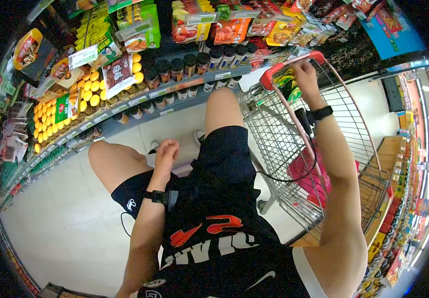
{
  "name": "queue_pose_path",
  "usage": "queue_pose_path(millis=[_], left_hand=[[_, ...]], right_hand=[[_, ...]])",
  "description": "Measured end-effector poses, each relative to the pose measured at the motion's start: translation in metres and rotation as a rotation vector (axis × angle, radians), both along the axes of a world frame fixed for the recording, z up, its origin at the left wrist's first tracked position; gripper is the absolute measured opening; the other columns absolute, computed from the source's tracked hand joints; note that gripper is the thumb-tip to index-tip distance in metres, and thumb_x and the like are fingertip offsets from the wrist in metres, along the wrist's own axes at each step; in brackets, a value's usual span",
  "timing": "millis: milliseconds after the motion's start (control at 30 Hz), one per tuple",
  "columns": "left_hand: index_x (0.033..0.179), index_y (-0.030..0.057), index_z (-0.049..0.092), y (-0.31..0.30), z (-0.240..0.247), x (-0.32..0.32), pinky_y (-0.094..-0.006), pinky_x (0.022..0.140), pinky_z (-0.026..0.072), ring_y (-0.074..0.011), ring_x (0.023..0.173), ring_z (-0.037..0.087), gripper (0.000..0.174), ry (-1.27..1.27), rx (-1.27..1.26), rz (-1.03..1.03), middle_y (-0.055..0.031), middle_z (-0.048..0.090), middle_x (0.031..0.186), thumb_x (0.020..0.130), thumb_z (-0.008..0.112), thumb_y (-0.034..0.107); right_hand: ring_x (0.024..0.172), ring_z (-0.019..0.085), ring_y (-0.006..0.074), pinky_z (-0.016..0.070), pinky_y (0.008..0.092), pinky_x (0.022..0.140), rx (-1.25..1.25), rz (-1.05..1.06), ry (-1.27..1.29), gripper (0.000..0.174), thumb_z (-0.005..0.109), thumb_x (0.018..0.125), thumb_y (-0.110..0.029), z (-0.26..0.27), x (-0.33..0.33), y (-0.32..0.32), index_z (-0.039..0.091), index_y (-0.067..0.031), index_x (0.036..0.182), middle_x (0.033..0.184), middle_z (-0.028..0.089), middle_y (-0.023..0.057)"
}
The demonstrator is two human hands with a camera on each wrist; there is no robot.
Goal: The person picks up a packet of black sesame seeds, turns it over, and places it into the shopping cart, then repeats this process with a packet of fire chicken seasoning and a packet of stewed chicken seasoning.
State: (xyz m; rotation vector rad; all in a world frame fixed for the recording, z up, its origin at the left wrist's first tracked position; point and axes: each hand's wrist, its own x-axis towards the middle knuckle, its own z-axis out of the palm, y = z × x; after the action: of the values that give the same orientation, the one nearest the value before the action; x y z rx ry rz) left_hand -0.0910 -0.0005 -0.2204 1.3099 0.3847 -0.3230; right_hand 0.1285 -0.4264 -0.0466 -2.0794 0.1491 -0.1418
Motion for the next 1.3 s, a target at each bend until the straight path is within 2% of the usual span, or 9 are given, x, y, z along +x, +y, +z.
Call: queue_pose_path(millis=[67,200,300,467,600,700,1033,1167,1300], left_hand=[[0.090,0.0100,0.059,-0.002,-0.001,0.000,-0.0235,0.065,0.0376,-0.0075,0.071,0.048,0.012,-0.020,0.007,0.001,0.0034,0.054,0.077,0.093,0.058,0.022],[0.089,0.0098,0.059,-0.004,-0.001,0.002,-0.0238,0.064,0.0375,-0.0074,0.069,0.047,0.011,-0.022,0.019,-0.013,0.0033,0.054,0.076,0.092,0.057,0.021],[0.090,0.0095,0.060,-0.004,-0.004,0.002,-0.0238,0.064,0.0385,-0.0078,0.069,0.049,0.011,-0.018,-0.015,-0.018,0.0028,0.055,0.075,0.092,0.057,0.020],[0.094,0.0085,0.062,-0.003,-0.012,-0.004,-0.0228,0.063,0.0387,-0.0081,0.071,0.052,0.008,-0.005,0.017,0.053,0.0024,0.056,0.076,0.091,0.059,0.015],[0.096,0.0088,0.061,0.008,-0.004,-0.007,-0.0225,0.065,0.0396,-0.0076,0.073,0.052,0.008,0.001,-0.064,0.141,0.0025,0.057,0.078,0.092,0.059,0.015],[0.093,0.0094,0.060,0.020,0.022,0.002,-0.0226,0.067,0.0418,-0.0084,0.074,0.053,0.006,-0.036,-0.045,0.175,0.0014,0.058,0.082,0.093,0.055,0.013],[0.093,0.0056,0.060,0.091,0.155,0.134,-0.0244,0.066,0.0433,-0.0097,0.072,0.054,0.007,-0.447,0.326,0.070,0.0001,0.059,0.082,0.091,0.053,0.007],[0.100,0.0030,0.064,0.109,0.223,0.204,-0.0265,0.083,0.0453,-0.0113,0.090,0.058,0.011,-0.592,0.605,0.139,-0.0016,0.065,0.094,0.090,0.061,0.007],[0.125,-0.0006,0.049,0.123,0.253,0.271,-0.0347,0.099,0.0404,-0.0241,0.117,0.051,0.049,-0.639,0.736,0.254,-0.0149,0.054,0.124,0.085,0.070,0.019]], right_hand=[[0.071,0.051,0.0073,0.0428,0.0250,0.061,0.186,0.165,-0.041,0.015,0.059,0.092,-0.013,0.040,-0.009,0.024,0.053,-0.0049,0.081,0.076,0.054,-0.0005],[0.078,0.056,0.0080,0.0459,0.0229,0.069,0.025,0.672,-0.239,0.010,0.055,0.096,-0.010,0.122,-0.062,0.114,0.059,-0.0011,0.091,0.084,0.060,0.0007],[0.077,0.056,0.0077,0.0471,0.0233,0.069,0.165,0.783,-0.207,0.014,0.055,0.097,-0.012,0.134,-0.071,0.153,0.060,-0.0012,0.090,0.084,0.061,0.0010],[0.072,0.057,0.0080,0.0482,0.0240,0.065,0.368,0.933,-0.126,0.013,0.055,0.095,-0.013,0.088,-0.030,0.221,0.061,-0.0017,0.091,0.082,0.061,0.0010],[0.076,0.058,0.0090,0.0487,0.0263,0.068,0.275,1.135,0.099,0.011,0.057,0.095,-0.013,0.004,0.004,0.240,0.060,-0.0025,0.092,0.081,0.061,0.0020],[0.069,0.062,0.0153,0.0497,0.0319,0.064,-0.057,1.292,-0.038,0.015,0.063,0.091,-0.018,-0.010,0.012,0.231,0.063,-0.0027,0.092,0.077,0.065,0.0062],[0.086,0.066,0.0333,0.0511,0.0454,0.074,-0.442,1.279,-0.043,0.025,0.064,0.086,-0.029,-0.020,0.006,0.231,0.068,-0.0048,0.091,0.091,0.070,0.0145],[0.089,0.066,0.0331,0.0510,0.0453,0.075,-0.443,1.299,-0.021,0.026,0.064,0.085,-0.030,-0.034,0.008,0.234,0.068,-0.0045,0.092,0.093,0.069,0.0149],[0.085,0.066,0.0339,0.0508,0.0461,0.072,-0.505,1.268,0.007,0.026,0.065,0.084,-0.032,-0.023,0.008,0.232,0.068,-0.0062,0.091,0.089,0.069,0.0151]])
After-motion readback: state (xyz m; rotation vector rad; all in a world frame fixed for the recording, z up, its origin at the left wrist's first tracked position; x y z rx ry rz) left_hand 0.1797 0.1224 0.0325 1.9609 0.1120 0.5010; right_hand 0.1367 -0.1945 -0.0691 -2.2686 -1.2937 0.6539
